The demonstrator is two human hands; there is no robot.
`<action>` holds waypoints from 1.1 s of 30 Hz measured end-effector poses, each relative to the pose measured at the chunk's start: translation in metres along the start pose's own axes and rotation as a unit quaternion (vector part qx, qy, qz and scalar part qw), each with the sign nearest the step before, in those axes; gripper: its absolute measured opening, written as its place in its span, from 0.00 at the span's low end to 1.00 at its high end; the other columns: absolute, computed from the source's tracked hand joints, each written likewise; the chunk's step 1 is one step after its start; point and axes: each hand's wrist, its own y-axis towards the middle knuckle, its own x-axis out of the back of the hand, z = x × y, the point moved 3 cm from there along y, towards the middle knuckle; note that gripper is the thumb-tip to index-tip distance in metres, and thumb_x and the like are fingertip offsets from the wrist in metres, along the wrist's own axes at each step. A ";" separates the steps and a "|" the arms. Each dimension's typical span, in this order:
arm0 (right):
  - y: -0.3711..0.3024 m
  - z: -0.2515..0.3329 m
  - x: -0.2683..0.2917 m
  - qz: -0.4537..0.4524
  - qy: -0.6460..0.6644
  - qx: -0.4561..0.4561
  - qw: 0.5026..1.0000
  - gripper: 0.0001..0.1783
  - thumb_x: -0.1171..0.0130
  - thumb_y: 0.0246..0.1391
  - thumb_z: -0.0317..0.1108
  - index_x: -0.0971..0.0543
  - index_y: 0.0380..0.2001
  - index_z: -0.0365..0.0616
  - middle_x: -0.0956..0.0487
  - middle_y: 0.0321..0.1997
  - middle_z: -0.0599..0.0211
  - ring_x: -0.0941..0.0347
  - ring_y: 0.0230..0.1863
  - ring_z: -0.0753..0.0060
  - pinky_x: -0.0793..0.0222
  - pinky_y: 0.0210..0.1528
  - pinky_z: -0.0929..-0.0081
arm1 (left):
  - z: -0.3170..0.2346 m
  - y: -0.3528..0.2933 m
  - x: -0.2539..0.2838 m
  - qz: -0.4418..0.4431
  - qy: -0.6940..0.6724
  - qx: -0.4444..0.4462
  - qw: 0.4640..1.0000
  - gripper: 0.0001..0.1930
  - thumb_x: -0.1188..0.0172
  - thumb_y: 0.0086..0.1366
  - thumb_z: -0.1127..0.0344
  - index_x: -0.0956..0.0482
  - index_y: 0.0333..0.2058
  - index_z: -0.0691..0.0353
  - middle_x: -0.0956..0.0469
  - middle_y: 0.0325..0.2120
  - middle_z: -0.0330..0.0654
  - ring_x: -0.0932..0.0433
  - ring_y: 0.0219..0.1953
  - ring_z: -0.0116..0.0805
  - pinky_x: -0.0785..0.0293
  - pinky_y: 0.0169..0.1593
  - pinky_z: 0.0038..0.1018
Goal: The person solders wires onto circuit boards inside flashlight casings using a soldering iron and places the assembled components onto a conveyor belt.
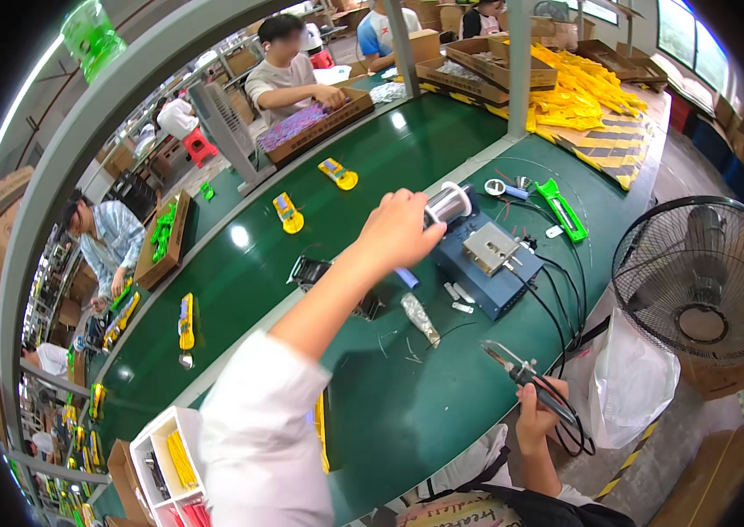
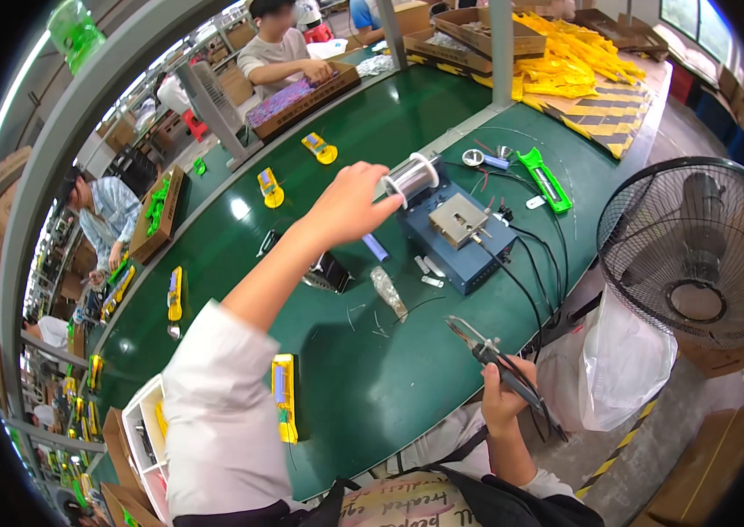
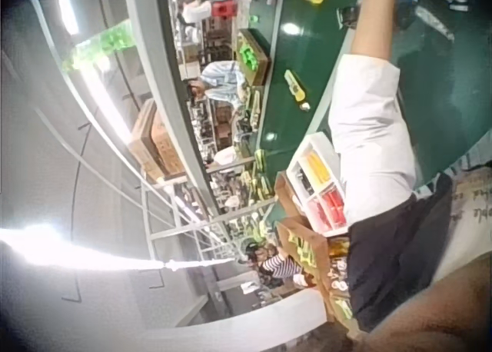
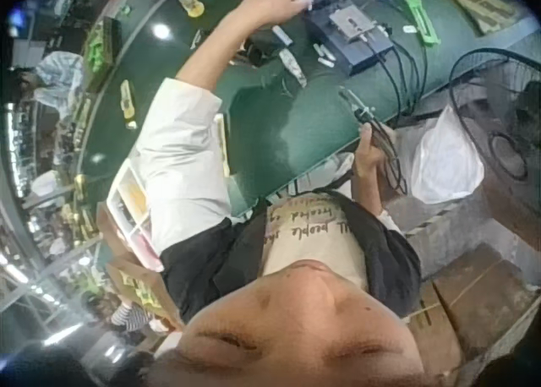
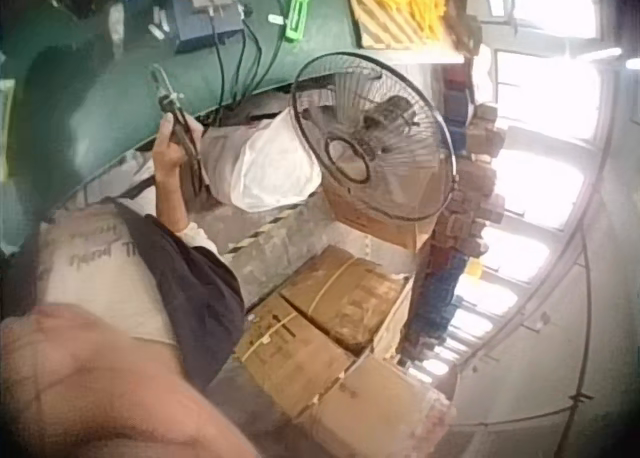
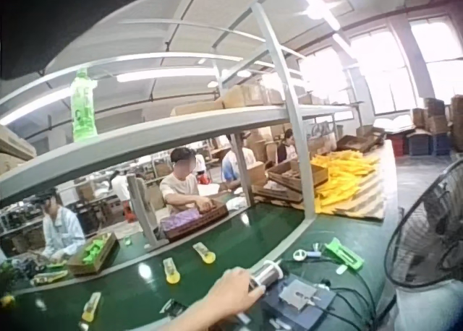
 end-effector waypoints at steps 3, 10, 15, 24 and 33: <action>-0.008 -0.005 0.024 -0.043 -0.009 -0.041 0.998 0.10 0.48 0.46 0.26 0.37 0.31 0.39 0.31 0.21 0.66 0.34 0.18 0.81 0.36 0.22 0.87 | 0.024 0.061 -0.035 0.118 -0.024 0.055 0.991 0.25 0.47 0.51 0.52 0.30 0.38 0.70 0.29 0.34 0.53 0.30 0.37 0.43 0.35 0.42 0.32; -0.019 -0.027 0.045 0.010 -0.099 -0.016 0.995 0.11 0.47 0.44 0.24 0.37 0.32 0.37 0.31 0.23 0.65 0.33 0.20 0.80 0.35 0.24 0.86 | 0.021 0.076 -0.053 0.204 -0.092 0.069 0.972 0.24 0.49 0.52 0.50 0.28 0.35 0.70 0.27 0.29 0.50 0.27 0.33 0.40 0.33 0.38 0.29; -0.006 -0.011 0.035 0.038 -0.051 -0.019 0.998 0.11 0.47 0.43 0.24 0.36 0.30 0.37 0.30 0.23 0.64 0.32 0.20 0.80 0.35 0.24 0.85 | 0.021 0.070 -0.057 0.141 -0.070 0.084 0.984 0.22 0.48 0.52 0.52 0.28 0.35 0.69 0.26 0.30 0.51 0.27 0.34 0.42 0.33 0.38 0.30; -0.006 -0.011 0.036 0.026 -0.067 0.001 0.997 0.10 0.47 0.42 0.23 0.36 0.30 0.36 0.30 0.23 0.62 0.33 0.19 0.80 0.36 0.24 0.84 | 0.005 0.054 -0.057 0.054 0.007 0.139 0.989 0.21 0.43 0.47 0.54 0.30 0.34 0.66 0.26 0.31 0.48 0.28 0.37 0.43 0.35 0.39 0.39; -0.012 -0.007 0.031 0.000 0.010 -0.006 1.000 0.12 0.44 0.40 0.24 0.35 0.29 0.35 0.28 0.25 0.58 0.32 0.23 0.75 0.36 0.26 0.81 | -0.019 0.038 -0.062 -0.174 0.165 0.003 0.971 0.24 0.35 0.37 0.63 0.34 0.34 0.59 0.32 0.33 0.43 0.33 0.37 0.40 0.41 0.39 0.34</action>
